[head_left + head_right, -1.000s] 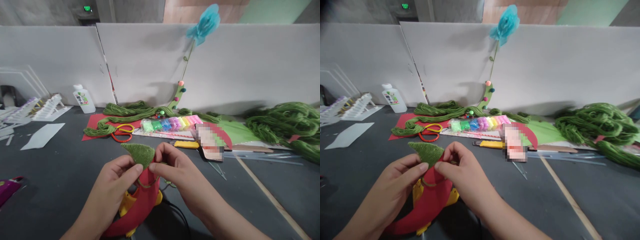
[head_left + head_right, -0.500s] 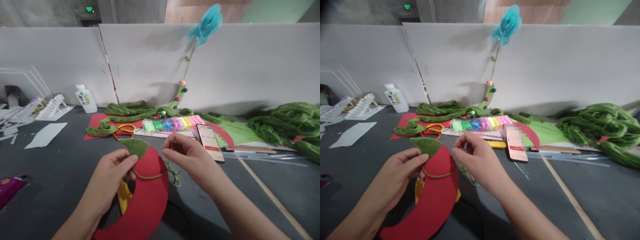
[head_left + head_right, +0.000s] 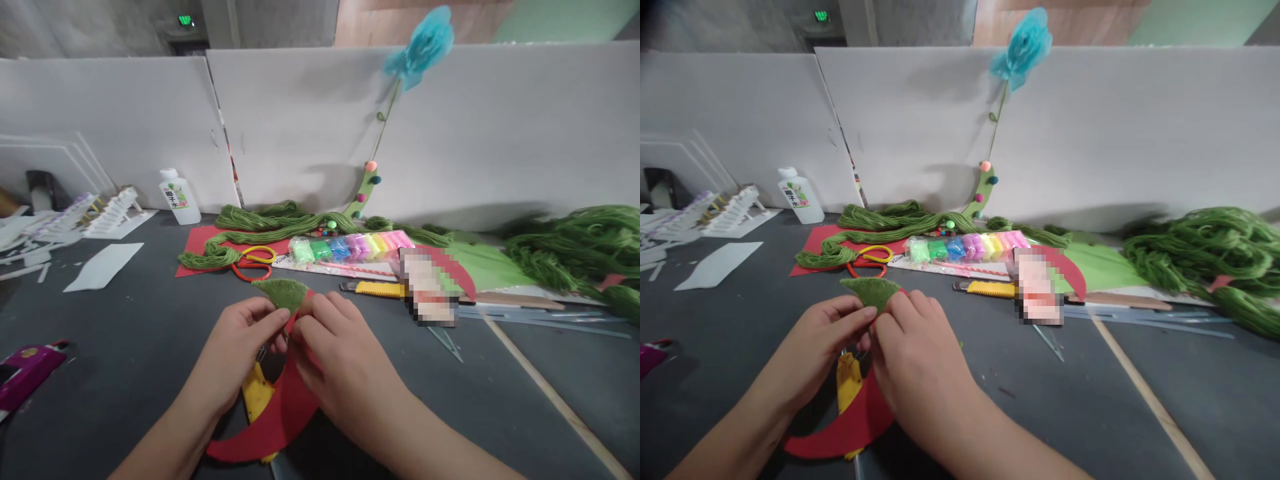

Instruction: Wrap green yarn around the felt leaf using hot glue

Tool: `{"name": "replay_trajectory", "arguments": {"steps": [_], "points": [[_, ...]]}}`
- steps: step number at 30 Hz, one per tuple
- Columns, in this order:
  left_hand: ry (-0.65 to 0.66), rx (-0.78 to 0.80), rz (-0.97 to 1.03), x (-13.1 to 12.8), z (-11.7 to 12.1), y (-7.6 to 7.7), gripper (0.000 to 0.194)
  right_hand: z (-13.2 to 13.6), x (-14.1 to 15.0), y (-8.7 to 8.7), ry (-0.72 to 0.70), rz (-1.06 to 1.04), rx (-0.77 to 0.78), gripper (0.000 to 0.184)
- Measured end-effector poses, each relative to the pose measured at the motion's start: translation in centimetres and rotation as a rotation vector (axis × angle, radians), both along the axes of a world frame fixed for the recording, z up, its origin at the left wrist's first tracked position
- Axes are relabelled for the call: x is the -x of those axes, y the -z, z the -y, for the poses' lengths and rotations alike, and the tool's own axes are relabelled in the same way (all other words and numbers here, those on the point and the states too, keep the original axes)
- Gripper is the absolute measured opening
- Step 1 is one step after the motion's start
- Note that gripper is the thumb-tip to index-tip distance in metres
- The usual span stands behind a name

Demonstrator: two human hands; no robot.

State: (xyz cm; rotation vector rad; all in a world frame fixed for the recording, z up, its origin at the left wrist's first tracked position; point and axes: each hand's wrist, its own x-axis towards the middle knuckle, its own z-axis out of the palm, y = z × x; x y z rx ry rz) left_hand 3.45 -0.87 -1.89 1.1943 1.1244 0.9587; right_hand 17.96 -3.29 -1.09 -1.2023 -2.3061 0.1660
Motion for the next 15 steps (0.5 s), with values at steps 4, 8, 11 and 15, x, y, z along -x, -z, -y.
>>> {"name": "replay_trajectory", "arguments": {"steps": [4,8,11,15], "points": [[0.006,0.029,0.014,-0.1,-0.1,-0.1,0.024,0.3,-0.4,-1.0,0.025,-0.294,0.381,0.013],[0.008,0.081,0.08,0.0,0.0,-0.1,0.022,0.2,-0.7,-1.7,0.049,-0.528,0.633,0.015],[0.037,0.129,0.112,0.1,0.1,-0.1,0.023,-0.2,-1.2,-2.1,0.12,-0.471,0.545,0.013],[0.047,0.106,0.06,0.1,0.2,-0.1,0.024,-0.2,-1.7,-2.7,0.128,-0.286,0.463,0.013]]}}
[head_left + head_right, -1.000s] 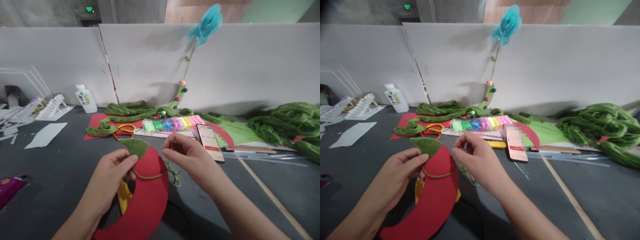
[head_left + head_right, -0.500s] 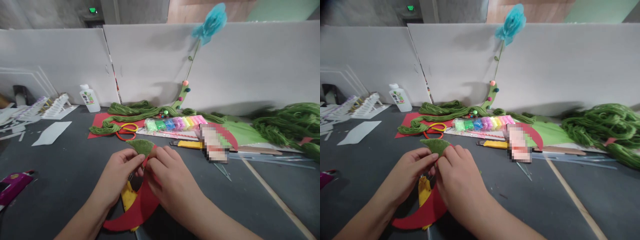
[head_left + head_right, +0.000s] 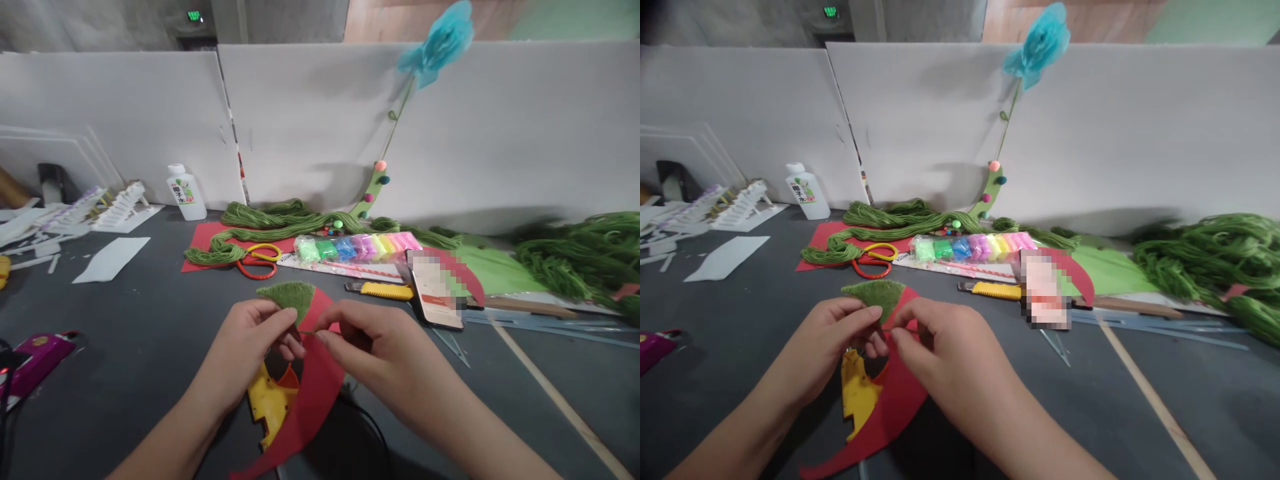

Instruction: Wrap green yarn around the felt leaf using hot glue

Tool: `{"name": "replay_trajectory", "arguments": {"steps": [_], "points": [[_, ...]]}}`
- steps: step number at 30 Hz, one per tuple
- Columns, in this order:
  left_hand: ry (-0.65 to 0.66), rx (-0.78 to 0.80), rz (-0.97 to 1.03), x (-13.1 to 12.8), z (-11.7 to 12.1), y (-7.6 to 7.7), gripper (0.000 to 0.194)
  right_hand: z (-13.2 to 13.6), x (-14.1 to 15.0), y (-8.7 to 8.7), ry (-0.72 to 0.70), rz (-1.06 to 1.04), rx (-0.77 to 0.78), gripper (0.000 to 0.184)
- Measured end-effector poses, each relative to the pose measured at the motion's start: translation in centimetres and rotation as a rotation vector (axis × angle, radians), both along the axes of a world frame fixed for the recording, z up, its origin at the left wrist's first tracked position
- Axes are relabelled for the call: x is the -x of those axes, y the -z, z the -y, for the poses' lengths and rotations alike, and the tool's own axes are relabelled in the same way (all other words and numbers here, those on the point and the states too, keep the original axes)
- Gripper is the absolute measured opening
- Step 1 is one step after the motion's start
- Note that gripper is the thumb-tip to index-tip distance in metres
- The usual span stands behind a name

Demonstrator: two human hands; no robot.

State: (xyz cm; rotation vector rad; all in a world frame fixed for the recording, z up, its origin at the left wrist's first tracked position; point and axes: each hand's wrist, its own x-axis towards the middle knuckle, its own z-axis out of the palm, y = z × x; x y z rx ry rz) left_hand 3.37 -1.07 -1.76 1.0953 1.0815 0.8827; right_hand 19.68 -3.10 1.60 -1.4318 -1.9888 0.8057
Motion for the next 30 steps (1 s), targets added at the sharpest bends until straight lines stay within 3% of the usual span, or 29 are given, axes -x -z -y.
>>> {"name": "replay_trajectory", "arguments": {"steps": [5,11,16,23,30], "points": [[-0.017,-0.04,-0.085,-0.1,0.1,-0.2,0.026,0.5,0.2,0.0,0.003,0.016,-0.039,0.014],[-0.065,-0.047,-0.112,-0.2,0.2,-0.5,0.024,0.4,0.6,0.7,-0.024,0.22,-0.036,0.015],[-0.069,-0.072,-0.151,-0.6,0.4,-0.8,0.024,0.8,1.0,0.9,-0.06,0.139,-0.078,0.016],[-0.016,-0.038,-0.168,-0.3,0.5,-0.8,0.023,0.2,-0.2,-0.1,-0.028,0.059,-0.105,0.018],[-0.001,-0.047,-0.202,-0.3,0.7,-1.1,0.026,-0.7,-0.8,-0.4,0.02,-0.069,-0.021,0.011]]}}
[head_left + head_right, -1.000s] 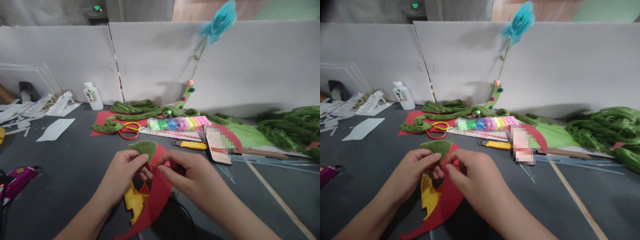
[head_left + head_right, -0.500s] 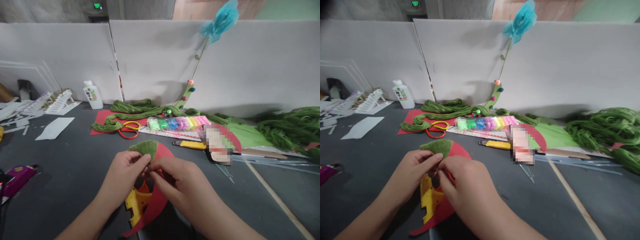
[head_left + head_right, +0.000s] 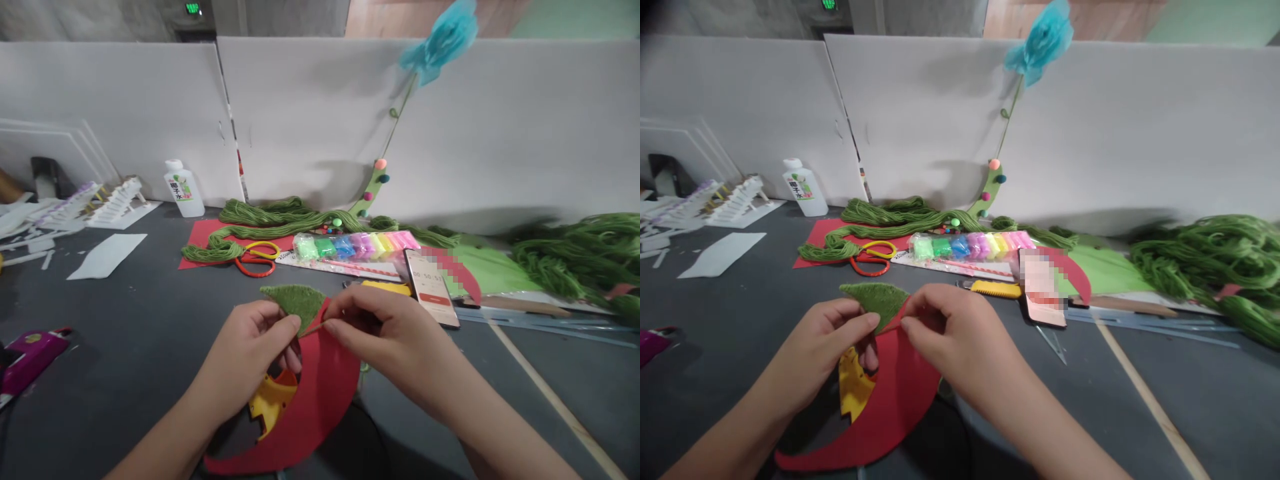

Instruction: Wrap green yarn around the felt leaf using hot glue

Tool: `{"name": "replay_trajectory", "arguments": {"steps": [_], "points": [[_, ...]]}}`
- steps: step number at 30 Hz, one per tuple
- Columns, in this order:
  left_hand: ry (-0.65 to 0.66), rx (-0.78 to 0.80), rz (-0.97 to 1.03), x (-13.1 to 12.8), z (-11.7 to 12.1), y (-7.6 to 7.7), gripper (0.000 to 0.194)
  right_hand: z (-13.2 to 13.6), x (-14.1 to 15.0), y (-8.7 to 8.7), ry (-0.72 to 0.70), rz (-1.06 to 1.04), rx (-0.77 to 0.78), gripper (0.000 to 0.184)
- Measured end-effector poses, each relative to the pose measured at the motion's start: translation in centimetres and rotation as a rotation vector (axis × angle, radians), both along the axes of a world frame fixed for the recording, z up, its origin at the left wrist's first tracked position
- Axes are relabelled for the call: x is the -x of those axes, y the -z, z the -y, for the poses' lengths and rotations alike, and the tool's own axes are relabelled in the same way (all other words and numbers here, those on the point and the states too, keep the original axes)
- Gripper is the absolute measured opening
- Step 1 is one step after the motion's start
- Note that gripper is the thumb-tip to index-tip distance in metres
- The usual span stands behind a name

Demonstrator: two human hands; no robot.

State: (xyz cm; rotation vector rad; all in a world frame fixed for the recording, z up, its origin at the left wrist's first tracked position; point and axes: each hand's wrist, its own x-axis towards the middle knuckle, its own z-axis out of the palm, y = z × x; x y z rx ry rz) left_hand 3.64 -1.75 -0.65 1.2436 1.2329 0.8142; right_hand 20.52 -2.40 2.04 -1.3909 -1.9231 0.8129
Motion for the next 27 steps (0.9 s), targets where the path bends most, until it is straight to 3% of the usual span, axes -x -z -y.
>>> {"name": "replay_trajectory", "arguments": {"steps": [7,14,19,24,27], "points": [[0.026,-0.006,-0.005,0.1,0.3,-0.2,0.027,-0.1,-0.5,0.0,0.09,0.129,-0.083,0.008],[0.063,-0.03,0.011,0.2,0.3,-0.2,0.026,-0.3,-0.9,-0.1,0.076,0.109,-0.074,0.011],[0.092,0.021,0.068,0.3,0.3,0.1,0.025,-0.3,-1.3,0.0,0.065,0.074,-0.072,0.004],[0.123,0.039,0.127,0.5,0.2,0.5,0.023,-0.3,-1.4,-0.2,-0.023,0.024,0.041,0.011],[0.173,0.018,0.162,0.6,0.1,0.5,0.015,-0.3,-1.4,-0.6,-0.003,-0.004,0.083,0.013]]}}
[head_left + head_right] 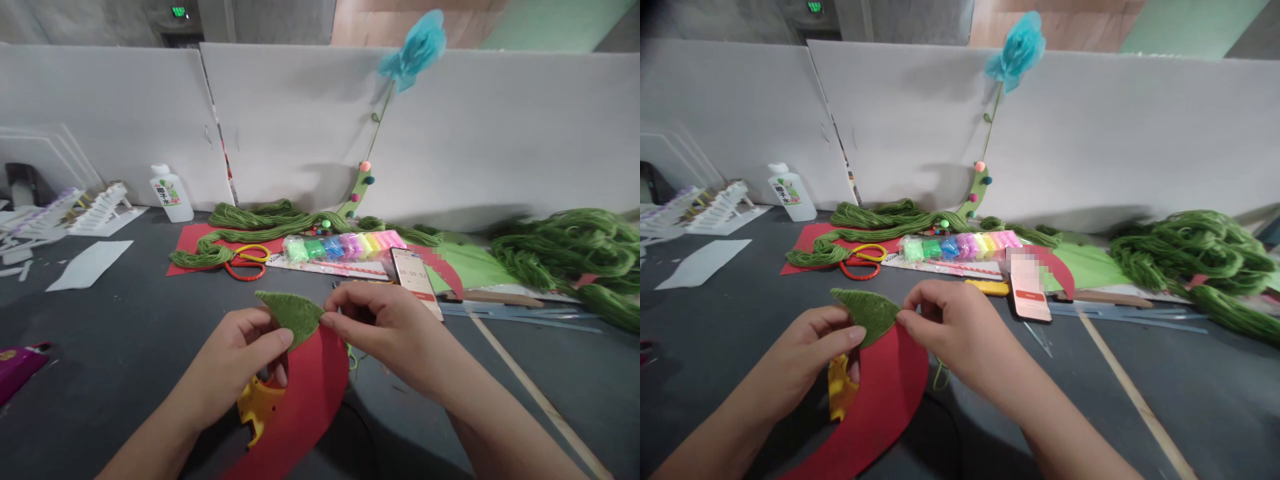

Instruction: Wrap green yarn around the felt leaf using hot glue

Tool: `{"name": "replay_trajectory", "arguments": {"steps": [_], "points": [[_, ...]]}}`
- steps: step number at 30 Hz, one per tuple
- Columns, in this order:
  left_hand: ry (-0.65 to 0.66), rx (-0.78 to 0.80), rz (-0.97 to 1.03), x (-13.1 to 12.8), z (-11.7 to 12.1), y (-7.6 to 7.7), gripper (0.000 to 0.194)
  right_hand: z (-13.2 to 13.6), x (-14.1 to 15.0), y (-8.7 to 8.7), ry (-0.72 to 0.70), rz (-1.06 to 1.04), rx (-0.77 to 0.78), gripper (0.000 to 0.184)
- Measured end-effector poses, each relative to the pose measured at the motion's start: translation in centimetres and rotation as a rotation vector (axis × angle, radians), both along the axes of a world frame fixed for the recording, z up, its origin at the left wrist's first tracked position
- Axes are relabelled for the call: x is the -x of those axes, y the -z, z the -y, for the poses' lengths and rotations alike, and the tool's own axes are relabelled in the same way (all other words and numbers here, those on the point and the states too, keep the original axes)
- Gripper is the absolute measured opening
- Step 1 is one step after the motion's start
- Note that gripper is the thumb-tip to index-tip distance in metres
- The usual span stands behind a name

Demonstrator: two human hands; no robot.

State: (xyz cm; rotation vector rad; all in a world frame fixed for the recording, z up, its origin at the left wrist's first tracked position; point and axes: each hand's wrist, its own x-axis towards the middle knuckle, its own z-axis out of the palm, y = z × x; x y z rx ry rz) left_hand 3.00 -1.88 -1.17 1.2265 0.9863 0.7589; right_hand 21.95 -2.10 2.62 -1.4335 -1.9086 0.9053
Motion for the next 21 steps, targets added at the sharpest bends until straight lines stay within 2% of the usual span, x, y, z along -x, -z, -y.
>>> {"name": "replay_trajectory", "arguments": {"steps": [3,10,21], "points": [[0.033,-0.021,0.035,0.07,-0.17,-0.07,0.007,-0.04,0.04,-0.18,0.051,-0.005,-0.012,0.014],[-0.074,-0.011,0.042,-0.26,-0.3,0.02,0.014,-0.07,0.18,0.07,0.075,-0.007,-0.019,0.014],[-0.085,-0.027,-0.053,0.01,-0.16,0.34,0.018,-0.5,-0.13,0.02,0.008,-0.069,0.042,0.012]]}}
